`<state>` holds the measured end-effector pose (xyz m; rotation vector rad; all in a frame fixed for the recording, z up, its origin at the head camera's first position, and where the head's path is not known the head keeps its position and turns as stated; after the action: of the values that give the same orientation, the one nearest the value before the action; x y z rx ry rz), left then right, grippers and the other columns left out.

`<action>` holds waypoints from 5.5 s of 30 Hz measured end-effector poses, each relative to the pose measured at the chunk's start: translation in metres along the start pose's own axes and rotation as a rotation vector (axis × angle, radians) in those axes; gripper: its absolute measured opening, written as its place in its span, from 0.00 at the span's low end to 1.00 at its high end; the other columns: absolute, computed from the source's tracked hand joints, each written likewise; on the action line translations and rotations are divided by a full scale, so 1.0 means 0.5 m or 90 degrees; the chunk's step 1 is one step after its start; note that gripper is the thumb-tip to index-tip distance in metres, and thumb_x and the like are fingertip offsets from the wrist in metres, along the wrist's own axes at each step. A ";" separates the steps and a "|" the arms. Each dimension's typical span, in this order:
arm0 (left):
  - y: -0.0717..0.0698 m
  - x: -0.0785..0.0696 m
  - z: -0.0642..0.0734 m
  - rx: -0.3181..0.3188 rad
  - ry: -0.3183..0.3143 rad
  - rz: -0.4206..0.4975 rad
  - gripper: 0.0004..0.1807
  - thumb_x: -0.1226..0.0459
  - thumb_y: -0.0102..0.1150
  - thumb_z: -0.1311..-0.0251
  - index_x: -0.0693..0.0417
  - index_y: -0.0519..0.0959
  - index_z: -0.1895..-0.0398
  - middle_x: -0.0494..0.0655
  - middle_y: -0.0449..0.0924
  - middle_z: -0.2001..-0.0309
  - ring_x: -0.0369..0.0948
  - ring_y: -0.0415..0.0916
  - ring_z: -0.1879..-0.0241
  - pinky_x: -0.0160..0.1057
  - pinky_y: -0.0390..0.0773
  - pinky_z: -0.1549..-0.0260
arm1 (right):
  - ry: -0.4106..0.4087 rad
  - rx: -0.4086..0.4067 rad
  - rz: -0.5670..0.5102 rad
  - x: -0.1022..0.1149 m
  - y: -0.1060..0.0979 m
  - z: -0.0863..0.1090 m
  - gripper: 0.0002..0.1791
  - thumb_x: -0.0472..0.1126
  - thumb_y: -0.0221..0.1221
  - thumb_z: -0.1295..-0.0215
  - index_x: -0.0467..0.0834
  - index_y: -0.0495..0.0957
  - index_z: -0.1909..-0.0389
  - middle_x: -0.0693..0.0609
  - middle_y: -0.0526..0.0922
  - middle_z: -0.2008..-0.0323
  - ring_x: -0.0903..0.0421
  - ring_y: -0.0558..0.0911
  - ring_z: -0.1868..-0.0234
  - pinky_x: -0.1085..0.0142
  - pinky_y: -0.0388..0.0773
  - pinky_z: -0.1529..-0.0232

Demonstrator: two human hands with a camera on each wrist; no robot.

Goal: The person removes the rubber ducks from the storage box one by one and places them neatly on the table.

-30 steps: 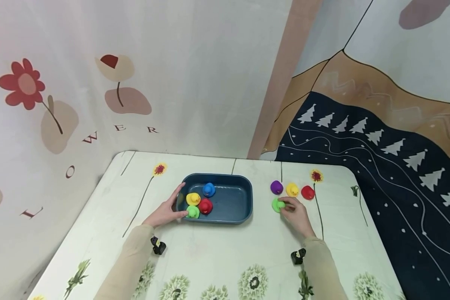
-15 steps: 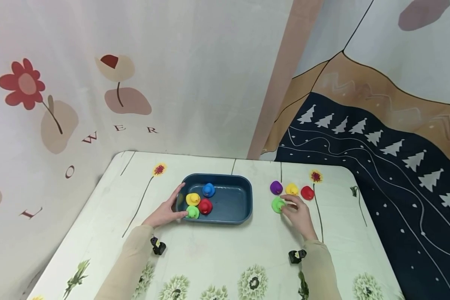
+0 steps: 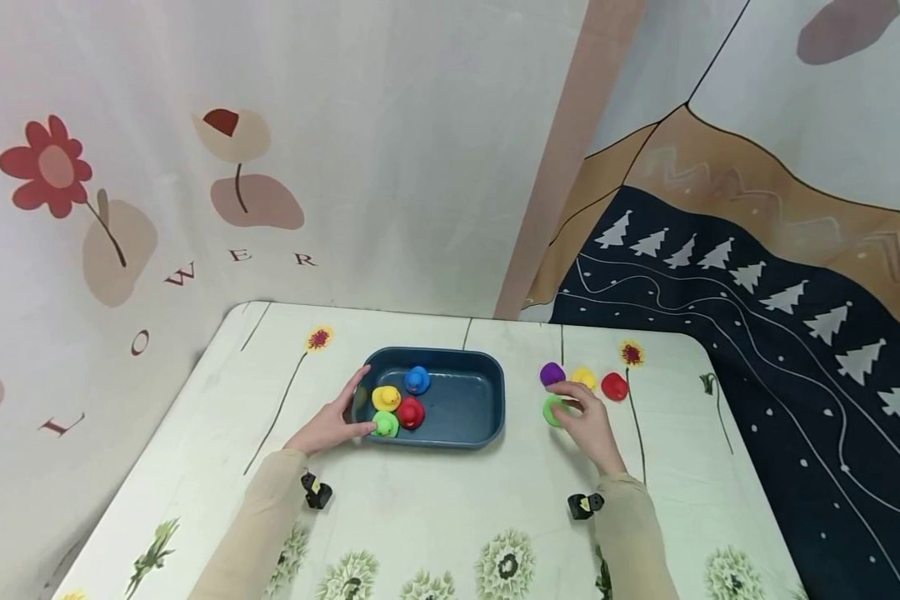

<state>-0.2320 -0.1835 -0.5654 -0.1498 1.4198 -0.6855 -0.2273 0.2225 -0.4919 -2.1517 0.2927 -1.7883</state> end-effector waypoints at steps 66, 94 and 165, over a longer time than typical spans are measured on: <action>0.000 -0.004 0.001 0.008 0.008 -0.009 0.54 0.49 0.68 0.45 0.27 0.40 0.23 0.59 0.44 0.25 0.62 0.50 0.31 0.64 0.55 0.38 | -0.011 0.264 -0.018 0.087 0.378 -0.064 0.13 0.29 0.61 0.38 0.34 0.80 0.52 0.43 0.82 0.54 0.50 0.81 0.56 0.60 0.79 0.53; 0.000 0.001 0.000 0.007 -0.002 0.004 0.55 0.48 0.69 0.46 0.23 0.40 0.24 0.59 0.44 0.25 0.61 0.50 0.30 0.62 0.54 0.36 | 0.058 0.273 0.004 0.047 0.432 -0.076 0.13 0.32 0.65 0.40 0.38 0.81 0.54 0.49 0.82 0.61 0.56 0.79 0.62 0.65 0.78 0.59; 0.001 -0.003 -0.012 0.010 0.005 0.009 0.55 0.48 0.69 0.47 0.25 0.40 0.23 0.57 0.42 0.24 0.61 0.48 0.30 0.59 0.54 0.35 | 0.009 0.017 0.014 0.075 0.098 -0.011 0.16 0.29 0.63 0.39 0.32 0.79 0.50 0.38 0.79 0.54 0.44 0.78 0.57 0.67 0.78 0.59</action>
<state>-0.2376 -0.1805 -0.5655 -0.1247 1.4223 -0.6853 -0.2229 0.1634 -0.4753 -2.1112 0.2940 -1.7852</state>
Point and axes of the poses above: each hand's wrist, its own z-axis away from the middle knuckle, its own y-axis out of the palm, x = y × z, the point moved 7 cm from there along -z, towards the middle knuckle
